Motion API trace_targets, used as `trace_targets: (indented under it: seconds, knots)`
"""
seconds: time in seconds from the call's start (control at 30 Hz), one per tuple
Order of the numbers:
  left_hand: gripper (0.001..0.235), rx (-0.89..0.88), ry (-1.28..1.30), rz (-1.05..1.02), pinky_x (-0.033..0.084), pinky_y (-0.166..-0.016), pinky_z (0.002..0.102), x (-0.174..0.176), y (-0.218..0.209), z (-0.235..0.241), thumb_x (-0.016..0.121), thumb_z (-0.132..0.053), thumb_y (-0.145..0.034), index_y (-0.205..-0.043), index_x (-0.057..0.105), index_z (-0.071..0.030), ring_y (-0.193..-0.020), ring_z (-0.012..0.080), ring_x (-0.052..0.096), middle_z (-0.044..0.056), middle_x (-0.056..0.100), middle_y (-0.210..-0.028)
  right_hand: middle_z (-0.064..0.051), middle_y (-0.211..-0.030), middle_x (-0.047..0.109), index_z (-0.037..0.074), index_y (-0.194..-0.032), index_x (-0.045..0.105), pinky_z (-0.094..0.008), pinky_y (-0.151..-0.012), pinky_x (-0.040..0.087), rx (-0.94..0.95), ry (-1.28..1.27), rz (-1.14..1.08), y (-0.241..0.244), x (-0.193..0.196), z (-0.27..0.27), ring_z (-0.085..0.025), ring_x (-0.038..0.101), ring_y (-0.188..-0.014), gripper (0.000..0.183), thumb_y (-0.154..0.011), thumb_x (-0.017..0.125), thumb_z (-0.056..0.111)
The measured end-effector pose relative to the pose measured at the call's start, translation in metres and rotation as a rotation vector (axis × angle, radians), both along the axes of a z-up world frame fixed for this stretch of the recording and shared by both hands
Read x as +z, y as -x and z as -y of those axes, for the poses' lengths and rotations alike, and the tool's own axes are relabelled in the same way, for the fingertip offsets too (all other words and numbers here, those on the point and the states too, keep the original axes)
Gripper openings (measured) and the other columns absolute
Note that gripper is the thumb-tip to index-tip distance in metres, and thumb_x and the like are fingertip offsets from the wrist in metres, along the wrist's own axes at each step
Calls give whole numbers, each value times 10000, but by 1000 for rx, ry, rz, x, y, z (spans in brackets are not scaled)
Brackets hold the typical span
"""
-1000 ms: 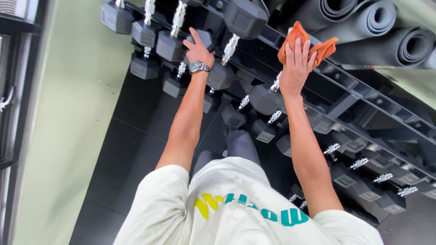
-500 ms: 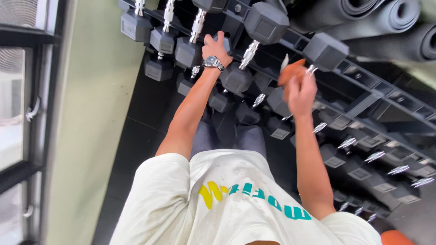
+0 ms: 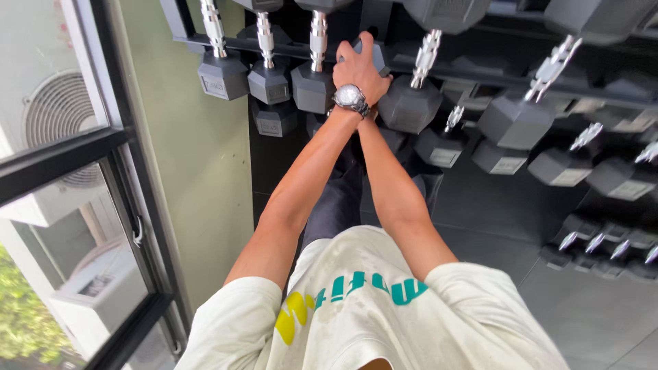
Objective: The person wipes a rack of dumbbells with an orange cloth. They systematically clean the handles and weights of each dumbbell, moving along the rack from one end to the other.
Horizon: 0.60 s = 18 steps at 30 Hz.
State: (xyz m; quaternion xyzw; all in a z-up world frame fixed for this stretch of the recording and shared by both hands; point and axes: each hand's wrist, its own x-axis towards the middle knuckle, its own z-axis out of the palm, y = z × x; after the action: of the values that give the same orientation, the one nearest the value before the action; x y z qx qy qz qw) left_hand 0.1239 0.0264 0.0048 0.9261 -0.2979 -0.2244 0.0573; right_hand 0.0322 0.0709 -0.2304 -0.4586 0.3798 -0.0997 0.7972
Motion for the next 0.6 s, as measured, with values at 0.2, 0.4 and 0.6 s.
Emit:
trace_targets:
  seconds: [0.2, 0.4, 0.6]
  knots:
    - [1071, -30, 52, 36, 612, -697, 444, 15, 7, -7, 921, -510, -593, -1405, 324, -147, -899, 483, 674, 316, 479, -1166, -85, -1497, 499, 138, -1507, 424, -371, -1118, 403, 83, 109, 30, -5, 13, -3, -237, 482, -1376, 473, -1098, 445, 374]
    - [996, -38, 74, -82, 599, -727, 481, 55, 35, -57, 898, -488, -649, -1423, 368, -154, -967, 480, 658, 288, 501, -1182, -128, -1270, 625, 86, -1306, 557, -409, -984, 472, 221, 436, -353, 37, 73, -41, -295, 599, -1199, 460, -984, 556, 414]
    - [1009, -63, -98, -251, 594, -750, 493, 116, 49, -86, 845, -575, -628, -1444, 417, -162, -967, 449, 674, 283, 525, -1212, -172, -1043, 750, 34, -1106, 690, -447, -850, 541, 421, 483, -513, 94, 187, -51, -352, 716, -1022, 482, -870, 667, 454]
